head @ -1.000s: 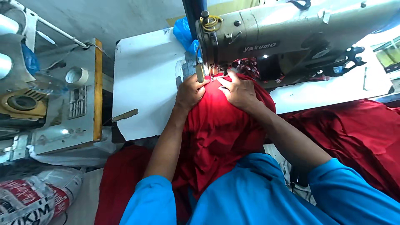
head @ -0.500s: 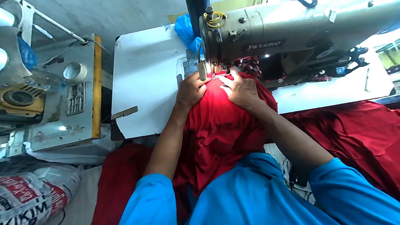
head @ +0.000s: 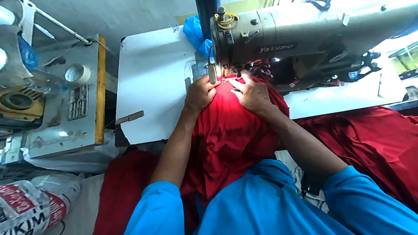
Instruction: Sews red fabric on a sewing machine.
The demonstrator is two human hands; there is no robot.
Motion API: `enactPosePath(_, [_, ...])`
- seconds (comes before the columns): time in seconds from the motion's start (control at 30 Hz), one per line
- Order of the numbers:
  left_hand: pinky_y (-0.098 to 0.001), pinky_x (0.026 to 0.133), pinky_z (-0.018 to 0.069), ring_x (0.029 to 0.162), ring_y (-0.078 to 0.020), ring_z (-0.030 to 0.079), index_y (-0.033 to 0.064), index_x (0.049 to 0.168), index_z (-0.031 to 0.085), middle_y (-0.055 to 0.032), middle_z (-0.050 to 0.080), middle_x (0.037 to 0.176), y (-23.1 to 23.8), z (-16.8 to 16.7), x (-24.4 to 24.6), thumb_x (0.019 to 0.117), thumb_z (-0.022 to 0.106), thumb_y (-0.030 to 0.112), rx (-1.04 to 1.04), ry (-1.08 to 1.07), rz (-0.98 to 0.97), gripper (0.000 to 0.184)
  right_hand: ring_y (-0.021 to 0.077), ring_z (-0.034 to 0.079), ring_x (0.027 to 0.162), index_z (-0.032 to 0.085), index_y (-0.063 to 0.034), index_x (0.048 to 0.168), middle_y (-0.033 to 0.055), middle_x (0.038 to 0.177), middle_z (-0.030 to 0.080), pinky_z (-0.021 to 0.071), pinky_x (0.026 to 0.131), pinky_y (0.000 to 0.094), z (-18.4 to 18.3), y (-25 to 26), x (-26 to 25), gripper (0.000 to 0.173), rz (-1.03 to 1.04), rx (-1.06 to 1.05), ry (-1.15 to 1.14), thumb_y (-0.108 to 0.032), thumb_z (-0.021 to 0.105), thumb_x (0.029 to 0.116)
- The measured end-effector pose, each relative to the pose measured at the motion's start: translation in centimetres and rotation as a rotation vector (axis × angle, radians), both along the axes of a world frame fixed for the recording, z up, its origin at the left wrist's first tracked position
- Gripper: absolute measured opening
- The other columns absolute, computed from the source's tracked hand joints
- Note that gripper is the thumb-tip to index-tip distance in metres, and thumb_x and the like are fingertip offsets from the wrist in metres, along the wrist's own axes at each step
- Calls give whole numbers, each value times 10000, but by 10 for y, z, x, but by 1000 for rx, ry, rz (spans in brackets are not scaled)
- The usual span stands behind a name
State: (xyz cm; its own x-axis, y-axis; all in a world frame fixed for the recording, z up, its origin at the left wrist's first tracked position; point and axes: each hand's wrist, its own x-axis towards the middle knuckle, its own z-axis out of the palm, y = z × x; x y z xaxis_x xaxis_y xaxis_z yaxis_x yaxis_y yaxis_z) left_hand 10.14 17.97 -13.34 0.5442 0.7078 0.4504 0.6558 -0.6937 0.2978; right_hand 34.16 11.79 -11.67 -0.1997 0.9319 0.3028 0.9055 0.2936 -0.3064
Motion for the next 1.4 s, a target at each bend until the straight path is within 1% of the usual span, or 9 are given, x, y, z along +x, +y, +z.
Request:
enactPosePath(0.1, [-394,986,544,1166,-205,655,228,1185,781,-40,699,1260,1,1,0,969,535,164,-3,-5,2,333,251,717,988,709,-196,1311,89,1313,666,608,742,464,6,-15,15,318,-45,102,135,-246,613,1012])
enactPosePath(0.2, [-392,980,546,1158,-199,657,226,1177,781,-26,703,1247,1,0,0,969,535,156,-13,-13,1,330,202,685,1113,738,-114,1234,115,1288,669,600,915,374,8,-39,44,266,-175,211,291,-234,618,1029])
enactPosePath(0.33, [-395,975,552,1160,-199,664,230,1166,784,-30,703,1271,1,0,1,960,531,149,-7,-22,7,336,167,685,1042,754,-80,1176,114,1222,682,595,860,304,9,-59,79,210,-272,363,347,-164,651,1014])
enactPosePath(0.4, [-405,980,547,1173,-210,660,225,1174,780,-38,699,1281,0,1,0,959,522,148,-16,-16,8,345,186,687,1052,738,-67,1208,132,1247,668,600,872,325,17,-70,100,228,-331,420,326,-153,635,1024])
enactPosePath(0.5, [-413,977,550,1170,-214,665,226,1185,775,-45,703,1276,-1,1,3,964,518,151,-6,-18,6,347,207,657,1152,736,-42,1192,145,1234,677,546,994,325,26,-77,145,234,-536,581,328,-155,583,1055])
enactPosePath(0.63, [-416,980,547,1170,-208,665,230,1180,777,-41,708,1263,-2,2,4,965,520,148,-14,-25,19,345,249,588,1328,621,-100,1423,142,1482,568,492,1102,395,11,-89,187,373,-605,405,173,-199,526,1076])
enactPosePath(0.8, [-405,981,547,1165,-204,664,217,1173,779,-31,707,1269,-4,1,1,964,529,139,-31,-42,19,335,271,651,1243,559,-143,1498,105,1575,496,557,994,449,-4,-97,195,436,-542,298,45,-235,534,1073])
enactPosePath(1.03, [-398,959,555,1137,-201,674,212,1167,781,-35,712,1248,-2,2,2,960,528,136,-11,-39,19,335,383,711,1034,659,-137,1380,138,1427,623,554,771,623,-20,-91,192,389,-587,206,-44,-323,501,1078])
enactPosePath(1.4, [-391,959,558,1143,-184,671,224,1149,785,-23,710,1249,0,1,1,958,532,145,-7,-43,14,327,369,709,1060,665,-138,1380,129,1446,615,552,795,607,-20,-90,191,421,-594,200,-49,-382,503,1078])
